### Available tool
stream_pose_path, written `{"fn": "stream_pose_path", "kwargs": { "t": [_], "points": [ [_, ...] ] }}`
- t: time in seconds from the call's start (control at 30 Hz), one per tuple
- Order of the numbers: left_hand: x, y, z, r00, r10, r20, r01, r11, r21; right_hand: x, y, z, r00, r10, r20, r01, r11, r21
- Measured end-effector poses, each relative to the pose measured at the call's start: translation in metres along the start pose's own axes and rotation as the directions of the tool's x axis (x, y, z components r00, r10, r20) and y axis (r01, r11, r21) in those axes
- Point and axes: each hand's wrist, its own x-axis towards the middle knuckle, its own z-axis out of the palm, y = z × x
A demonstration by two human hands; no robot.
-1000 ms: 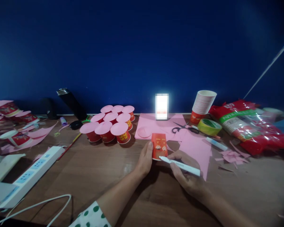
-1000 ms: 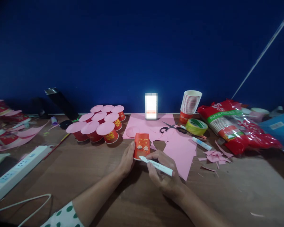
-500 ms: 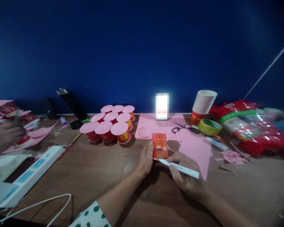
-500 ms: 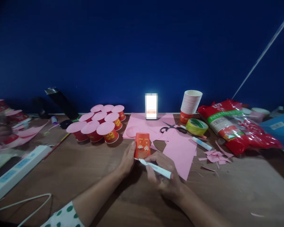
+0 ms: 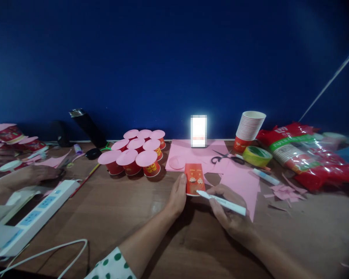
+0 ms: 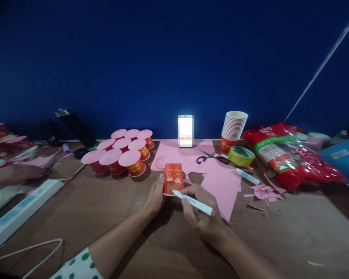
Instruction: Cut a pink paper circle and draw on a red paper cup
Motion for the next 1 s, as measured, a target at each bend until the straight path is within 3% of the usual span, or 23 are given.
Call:
{"fn": "stream_pose_path", "kwargs": {
  "t": [0.27, 0.47, 0.63, 1.0],
  "points": [
    [0.0017, -0.0027, -0.0016, 0.999, 0.025, 0.047, -0.023, 0.999, -0.034, -0.0023, 0.0031, 0.0027, 0.994, 0.090, -0.060, -0.089, 0.996, 0.023],
    [0.0020, -0.0043, -0.0012, 0.998, -0.041, 0.045, 0.045, 0.994, -0.095, -0.0032, 0.0044, 0.0011, 0.998, 0.057, 0.010, -0.057, 0.998, 0.025],
    [0.0027, -0.0065, -0.0014, 0.998, -0.046, 0.035, 0.048, 0.996, -0.079, -0.0012, 0.0016, 0.0008, 0.998, 0.046, -0.049, -0.046, 0.999, 0.006],
    [0.0019, -0.0030, -0.0020, 0.998, -0.052, 0.042, 0.055, 0.995, -0.082, -0.0007, 0.0013, 0.0008, 0.991, 0.124, -0.056, -0.118, 0.988, 0.095]
  ]
}}
